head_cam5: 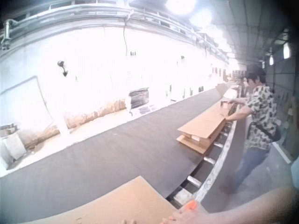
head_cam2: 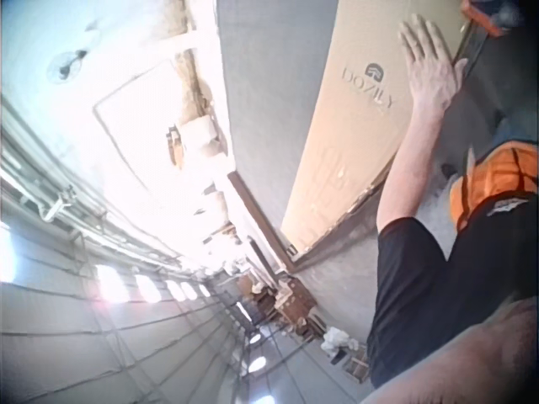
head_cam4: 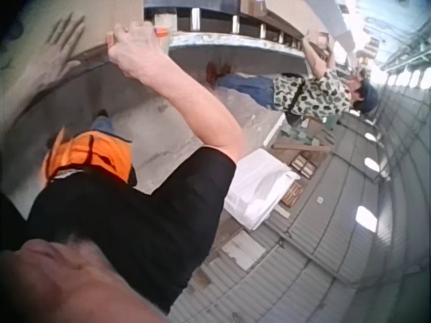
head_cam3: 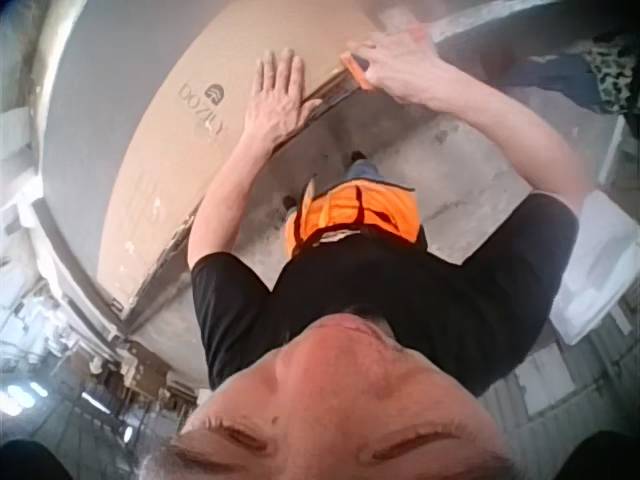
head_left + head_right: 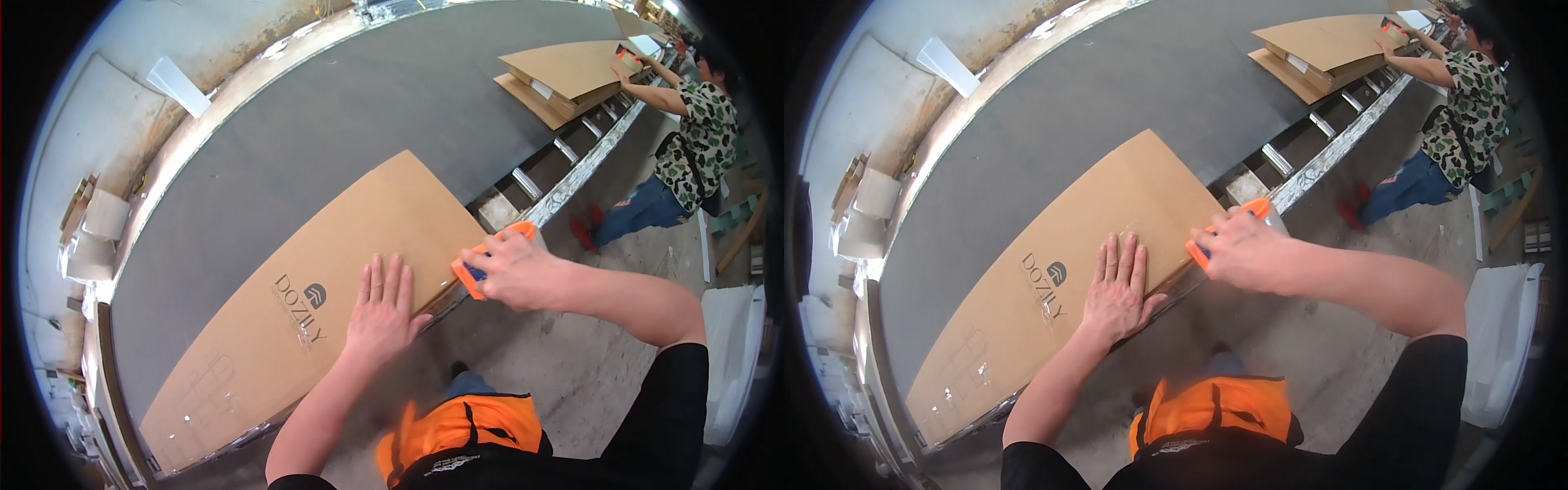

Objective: The person applies tape to a long cardboard box on a conveyor belt, places white panels inside a second open box, and سپس tapes the second box shut.

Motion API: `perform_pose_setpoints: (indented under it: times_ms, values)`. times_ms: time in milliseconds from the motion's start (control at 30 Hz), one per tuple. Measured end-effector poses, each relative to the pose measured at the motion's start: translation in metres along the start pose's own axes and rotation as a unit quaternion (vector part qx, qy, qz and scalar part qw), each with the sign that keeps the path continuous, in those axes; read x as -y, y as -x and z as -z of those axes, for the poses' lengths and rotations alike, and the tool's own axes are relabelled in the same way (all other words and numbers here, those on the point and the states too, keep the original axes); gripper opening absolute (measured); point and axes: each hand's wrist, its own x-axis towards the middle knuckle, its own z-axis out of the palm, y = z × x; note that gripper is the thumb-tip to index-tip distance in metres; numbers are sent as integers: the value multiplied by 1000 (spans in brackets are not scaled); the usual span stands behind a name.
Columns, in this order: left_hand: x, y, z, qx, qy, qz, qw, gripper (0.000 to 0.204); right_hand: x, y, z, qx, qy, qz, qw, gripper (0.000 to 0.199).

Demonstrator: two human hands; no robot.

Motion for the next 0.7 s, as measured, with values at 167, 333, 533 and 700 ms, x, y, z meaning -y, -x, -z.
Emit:
perform_pose_setpoints:
  times_ms: [167,333,533,700]
  values:
    - [-24,-21,-12,-19,19,91,996,85,30,-40,21,183,50,33,981,18]
    - [-18,-38,-56,-132,-65,92,985,82,133,-81,-56,292,705,-29,646,38]
    - [-6,-9,-21,-84,62,116,988,94,87,-3,-74,579,449,275,623,31]
    - [13,42,-61,-159,-39,113,980,92,93,-30,33,539,-165,101,820,68]
